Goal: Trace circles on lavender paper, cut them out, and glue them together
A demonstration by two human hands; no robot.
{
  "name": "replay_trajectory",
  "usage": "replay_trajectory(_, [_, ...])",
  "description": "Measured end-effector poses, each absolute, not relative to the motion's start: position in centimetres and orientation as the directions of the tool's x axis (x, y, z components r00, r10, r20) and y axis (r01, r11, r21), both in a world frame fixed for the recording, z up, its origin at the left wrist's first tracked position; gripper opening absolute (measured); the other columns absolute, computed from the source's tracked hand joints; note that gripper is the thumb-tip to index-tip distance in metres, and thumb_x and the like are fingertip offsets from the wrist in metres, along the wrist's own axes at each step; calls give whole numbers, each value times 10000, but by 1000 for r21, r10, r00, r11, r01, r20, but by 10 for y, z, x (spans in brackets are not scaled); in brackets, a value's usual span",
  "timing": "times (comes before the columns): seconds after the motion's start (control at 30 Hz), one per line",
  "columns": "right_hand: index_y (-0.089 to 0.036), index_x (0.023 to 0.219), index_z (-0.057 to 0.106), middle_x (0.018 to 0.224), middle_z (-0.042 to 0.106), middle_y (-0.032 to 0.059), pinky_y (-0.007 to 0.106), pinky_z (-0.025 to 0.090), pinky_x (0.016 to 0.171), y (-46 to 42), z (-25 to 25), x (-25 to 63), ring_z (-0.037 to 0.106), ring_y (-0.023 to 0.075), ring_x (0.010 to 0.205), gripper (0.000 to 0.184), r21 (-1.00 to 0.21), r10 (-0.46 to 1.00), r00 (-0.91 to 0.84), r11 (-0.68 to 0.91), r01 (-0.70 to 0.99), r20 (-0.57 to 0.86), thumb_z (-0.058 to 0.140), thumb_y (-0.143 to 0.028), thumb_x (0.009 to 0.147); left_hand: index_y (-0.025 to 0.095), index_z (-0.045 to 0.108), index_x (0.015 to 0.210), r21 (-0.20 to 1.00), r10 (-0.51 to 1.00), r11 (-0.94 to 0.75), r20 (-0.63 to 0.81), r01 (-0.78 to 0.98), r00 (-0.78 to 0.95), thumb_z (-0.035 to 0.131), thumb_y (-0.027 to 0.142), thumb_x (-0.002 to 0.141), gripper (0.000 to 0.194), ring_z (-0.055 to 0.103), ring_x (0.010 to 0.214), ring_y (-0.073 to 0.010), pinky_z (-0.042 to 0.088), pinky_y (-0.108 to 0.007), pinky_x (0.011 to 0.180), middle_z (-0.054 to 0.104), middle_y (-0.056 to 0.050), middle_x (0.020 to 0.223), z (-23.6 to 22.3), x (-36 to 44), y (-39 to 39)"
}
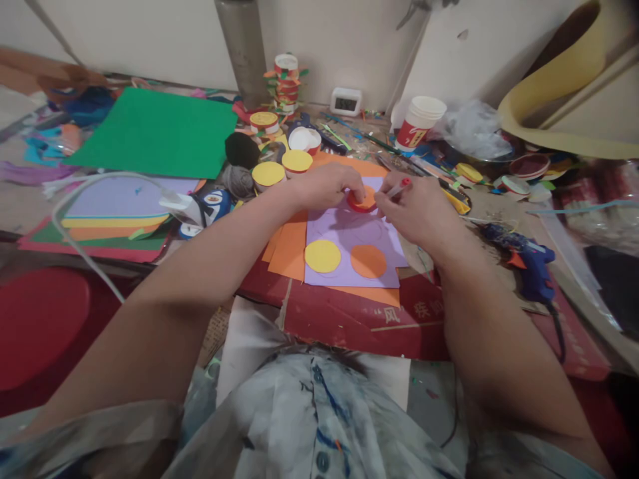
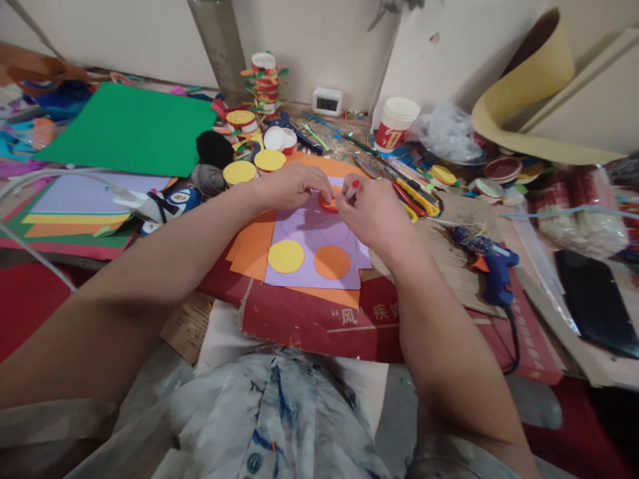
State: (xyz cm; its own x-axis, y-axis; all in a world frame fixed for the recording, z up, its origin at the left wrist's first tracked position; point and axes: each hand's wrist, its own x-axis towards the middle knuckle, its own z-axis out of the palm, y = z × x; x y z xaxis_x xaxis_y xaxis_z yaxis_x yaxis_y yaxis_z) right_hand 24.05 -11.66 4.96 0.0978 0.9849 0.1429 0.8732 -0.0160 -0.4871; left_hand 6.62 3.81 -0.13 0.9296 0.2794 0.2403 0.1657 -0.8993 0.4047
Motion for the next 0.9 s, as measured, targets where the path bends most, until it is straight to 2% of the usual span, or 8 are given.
replay_trajectory(0.13, [-260,711,581,676,683,56,385,467,691,-118,48,239,653,225,662,317,-483,979,87,12,876,183,678,-303,1010,303,888,1142,407,296,-894,219,189,930,567,-16,835,546,759,1201,-185,485,-402,1232,863,-6,1198,0,68,36])
replay_trajectory(0.27, [-258,829,678,729,711,71,397,505,718,-115,43,245,699,250,731,225,-509,972,33,93,856,233,668,-363,1028,292,865,1113,435,302,-881,217,185,928,581,12,867,469,768,1186,-203,499,-398,1198,855,-2,1158,0,70,36])
replay_trajectory(0.37, [-269,916,726,745,728,71,414,532,741,-113,36,247,704,259,743,182,-510,962,-10,154,846,273,655,-395,1027,263,802,1225,484,352,-850,228,208,908,603,30,865,472,780,1123,-219,545,-384,1109,840,-18,1145,-4,71,37])
replay_trajectory(0.5, [-281,992,751,802,769,81,404,540,747,-113,30,239,713,263,776,187,-529,963,-9,155,834,268,642,-428,1031,257,695,1354,520,389,-826,248,218,887,630,38,873,532,776,1093,-224,561,-371,1060,812,-20,1164,-8,72,39])
replay_trajectory(0.77, [-279,941,735,863,788,74,386,512,769,-117,29,231,718,247,799,125,-525,968,-28,159,836,249,645,-342,1000,235,693,1282,503,391,-832,228,236,892,614,13,879,466,764,1161,-248,546,-380,1080,794,-23,1164,-3,71,34])
replay_trajectory(0.9, [-266,834,668,793,761,57,370,498,733,-118,33,237,688,225,740,132,-527,968,-44,171,833,245,631,-279,960,231,710,1348,517,394,-822,213,239,894,588,-2,869,546,767,1167,-238,535,-389,1109,813,-26,1185,-3,72,34])
